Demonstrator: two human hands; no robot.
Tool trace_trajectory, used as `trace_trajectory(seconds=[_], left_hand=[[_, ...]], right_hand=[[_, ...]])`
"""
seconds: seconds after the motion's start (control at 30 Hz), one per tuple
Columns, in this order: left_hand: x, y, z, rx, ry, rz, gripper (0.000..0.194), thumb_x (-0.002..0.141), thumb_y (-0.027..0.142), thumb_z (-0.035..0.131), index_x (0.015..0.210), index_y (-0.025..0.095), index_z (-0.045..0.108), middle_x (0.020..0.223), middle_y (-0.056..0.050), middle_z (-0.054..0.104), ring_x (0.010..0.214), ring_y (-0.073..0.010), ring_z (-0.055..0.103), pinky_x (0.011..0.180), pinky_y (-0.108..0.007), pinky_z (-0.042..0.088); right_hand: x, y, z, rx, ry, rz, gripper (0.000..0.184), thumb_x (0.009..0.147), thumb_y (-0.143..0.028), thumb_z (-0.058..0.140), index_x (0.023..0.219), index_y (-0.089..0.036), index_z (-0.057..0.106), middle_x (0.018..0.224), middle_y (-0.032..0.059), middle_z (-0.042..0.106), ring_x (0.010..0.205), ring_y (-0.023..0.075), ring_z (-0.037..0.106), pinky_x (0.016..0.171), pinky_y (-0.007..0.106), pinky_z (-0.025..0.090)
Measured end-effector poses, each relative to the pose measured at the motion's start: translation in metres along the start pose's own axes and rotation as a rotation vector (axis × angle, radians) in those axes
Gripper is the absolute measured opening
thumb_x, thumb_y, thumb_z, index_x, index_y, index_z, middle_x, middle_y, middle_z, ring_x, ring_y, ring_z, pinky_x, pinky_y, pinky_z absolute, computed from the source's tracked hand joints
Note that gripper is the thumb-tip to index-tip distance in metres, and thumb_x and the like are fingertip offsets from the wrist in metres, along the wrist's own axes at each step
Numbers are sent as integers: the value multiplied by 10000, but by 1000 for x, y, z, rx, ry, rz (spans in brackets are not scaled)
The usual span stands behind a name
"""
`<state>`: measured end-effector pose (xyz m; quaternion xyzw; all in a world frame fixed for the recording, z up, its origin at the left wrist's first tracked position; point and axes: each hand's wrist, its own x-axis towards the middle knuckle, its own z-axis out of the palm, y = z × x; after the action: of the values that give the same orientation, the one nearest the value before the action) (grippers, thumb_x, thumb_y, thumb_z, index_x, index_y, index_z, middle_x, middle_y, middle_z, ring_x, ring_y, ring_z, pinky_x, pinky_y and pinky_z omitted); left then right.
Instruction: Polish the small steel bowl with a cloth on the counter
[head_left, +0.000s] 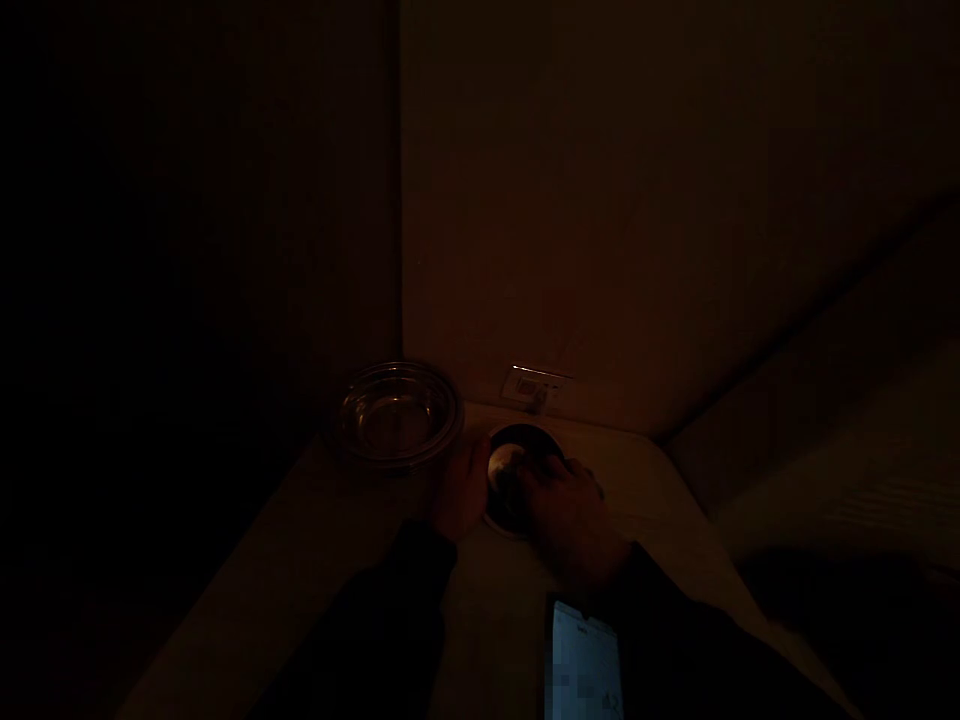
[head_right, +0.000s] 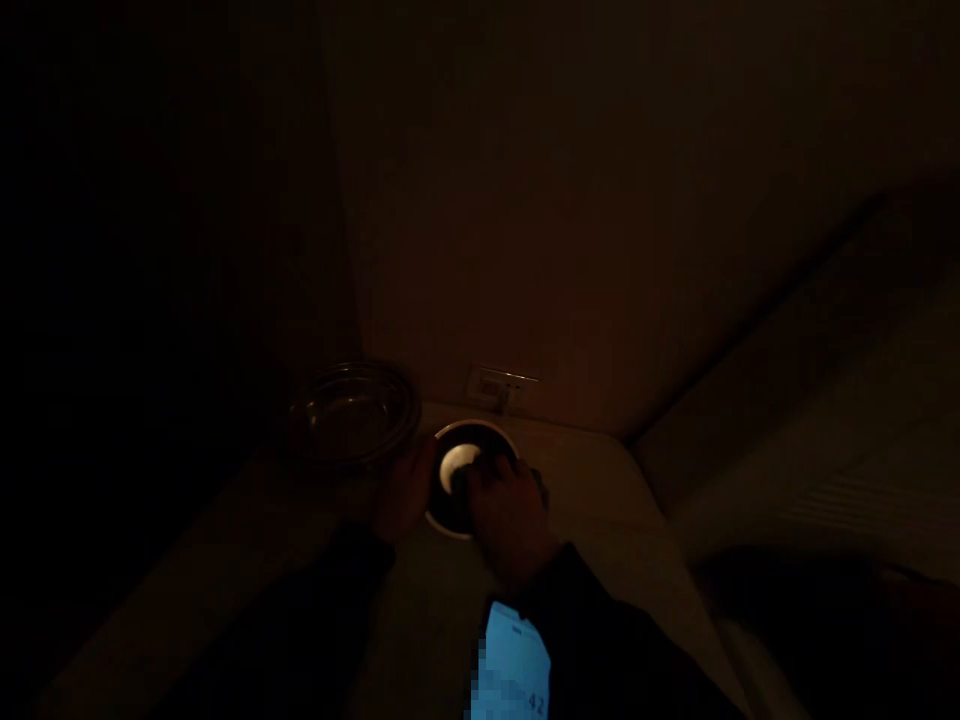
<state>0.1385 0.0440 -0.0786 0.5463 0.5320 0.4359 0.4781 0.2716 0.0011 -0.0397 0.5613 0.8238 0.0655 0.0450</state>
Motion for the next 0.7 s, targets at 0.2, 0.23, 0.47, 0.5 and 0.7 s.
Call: trace_trajectory(seconds=[0.2,0.23,0.47,0.5,0.7], left_hand=[[3,-4,-1,-24,-5,6,490,891,455,320,970,132,680,1002,-116,712,945,-238,636,887,-357,446],[3,-6,-2,-13,2,17,489,888,457,324,969,130,678,1014,-118,708,951,-240,632,896,-363,440],[1,-6,-1,15,4,58,480,892,442,306,936,136,673,914,-100,718,874,-225,642,835,-346,459],[1,-6,0,5,-4,57,487,893,446,300,930,136,674,899,-98,720,857,-223,644,816,-339,466],[0,-4,-1,1,28,27,478,890,437,317,965,133,678,969,-107,717,924,-231,640,860,-333,456]], right_hand=[[13,-5,6,11,22,-23,393,891,-121,418,1279,-122,481,1334,154,492,1109,286,472,849,409,402],[15,-6,7,9,24,-30,409,892,-119,416,1297,-126,465,1349,150,478,1124,285,462,855,411,400],[8,-7,-1,-22,-18,14,326,866,-109,424,1151,-64,575,1118,215,617,1012,333,522,827,487,383],[5,-7,-3,-22,-34,15,297,859,-115,437,1100,-62,603,1021,213,650,981,334,536,818,485,384],[-8,-2,-5,38,-82,-89,265,864,-167,486,1090,-149,624,1087,159,637,1078,271,523,876,388,374]])
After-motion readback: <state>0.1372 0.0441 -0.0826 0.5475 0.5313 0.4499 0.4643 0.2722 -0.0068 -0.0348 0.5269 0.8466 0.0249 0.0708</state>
